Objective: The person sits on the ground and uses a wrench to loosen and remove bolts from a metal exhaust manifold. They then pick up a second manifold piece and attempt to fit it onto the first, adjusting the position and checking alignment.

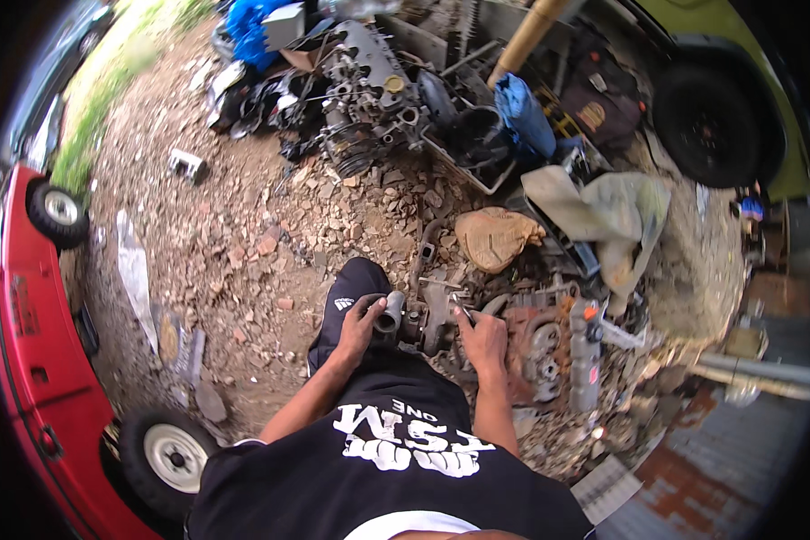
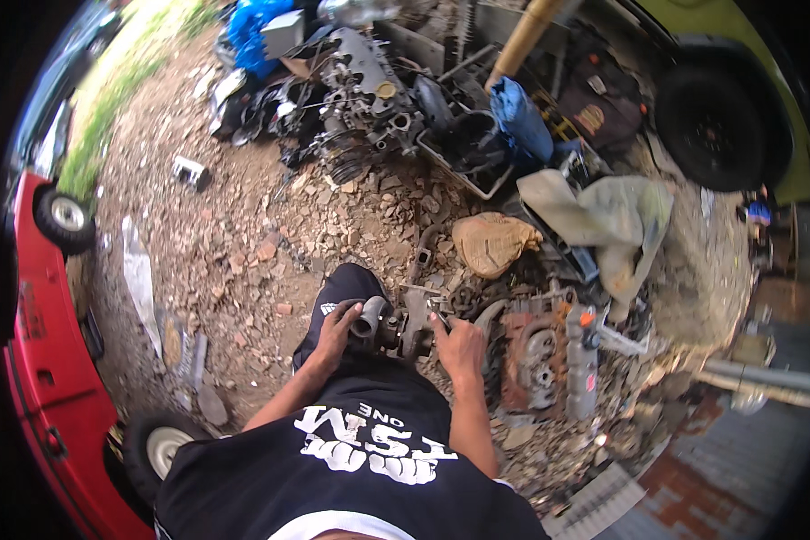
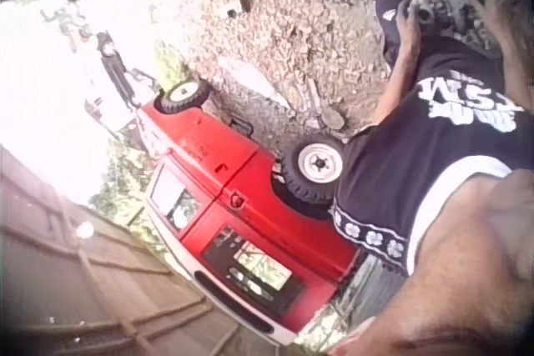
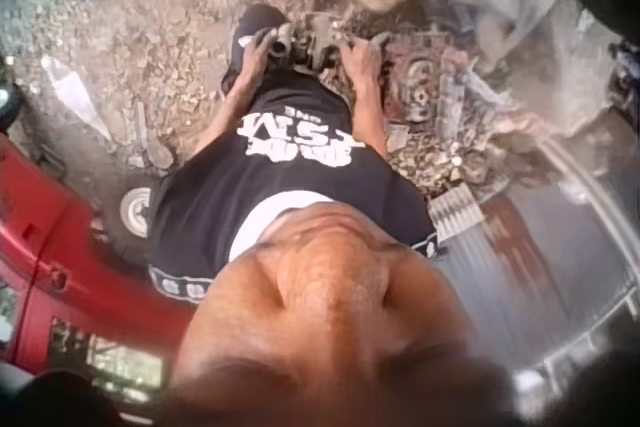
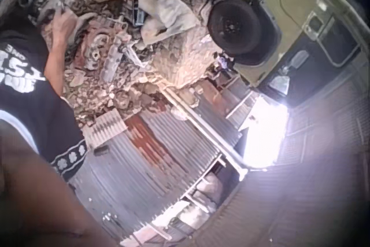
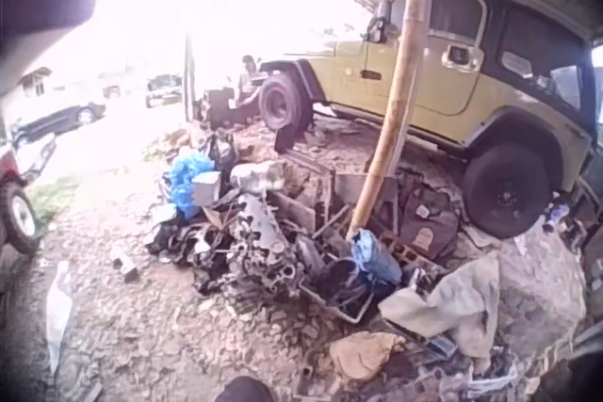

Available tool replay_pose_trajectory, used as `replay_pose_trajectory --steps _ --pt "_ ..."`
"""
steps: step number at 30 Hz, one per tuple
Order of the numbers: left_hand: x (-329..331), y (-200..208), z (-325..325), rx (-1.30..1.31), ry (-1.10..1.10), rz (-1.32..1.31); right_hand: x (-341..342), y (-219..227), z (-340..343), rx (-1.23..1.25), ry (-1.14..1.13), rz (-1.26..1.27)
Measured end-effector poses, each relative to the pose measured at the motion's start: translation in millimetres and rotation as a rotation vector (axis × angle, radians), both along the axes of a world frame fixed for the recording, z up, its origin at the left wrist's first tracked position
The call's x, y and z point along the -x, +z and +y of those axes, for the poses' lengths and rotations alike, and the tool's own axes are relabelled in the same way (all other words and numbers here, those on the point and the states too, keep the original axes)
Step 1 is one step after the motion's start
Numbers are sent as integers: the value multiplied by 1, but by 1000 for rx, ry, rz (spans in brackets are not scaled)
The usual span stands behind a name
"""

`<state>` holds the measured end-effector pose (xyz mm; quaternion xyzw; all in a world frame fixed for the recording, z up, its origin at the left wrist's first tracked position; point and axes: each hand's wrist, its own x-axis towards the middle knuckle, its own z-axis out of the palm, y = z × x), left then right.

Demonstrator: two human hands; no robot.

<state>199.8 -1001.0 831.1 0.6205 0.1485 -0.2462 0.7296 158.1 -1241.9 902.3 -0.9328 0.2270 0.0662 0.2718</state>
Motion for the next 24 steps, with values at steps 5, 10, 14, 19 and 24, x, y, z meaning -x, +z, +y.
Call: replay_pose_trajectory --steps 5,10,14,19,24 --pt "-44 -28 -28 -145 59 35 -73 -4 -28 7 124 124" --pt "-106 -54 -53 -214 185 37 -148 -18 -50 -3 249 123" --pt "-161 -55 -59 -185 262 36 -202 -20 -52 6 340 -24" --pt "-169 -75 -58 -210 529 27 -292 -9 -30 -19 602 15" --pt "-165 -78 -62 -269 965 122 -367 -19 8 -53 1006 62"
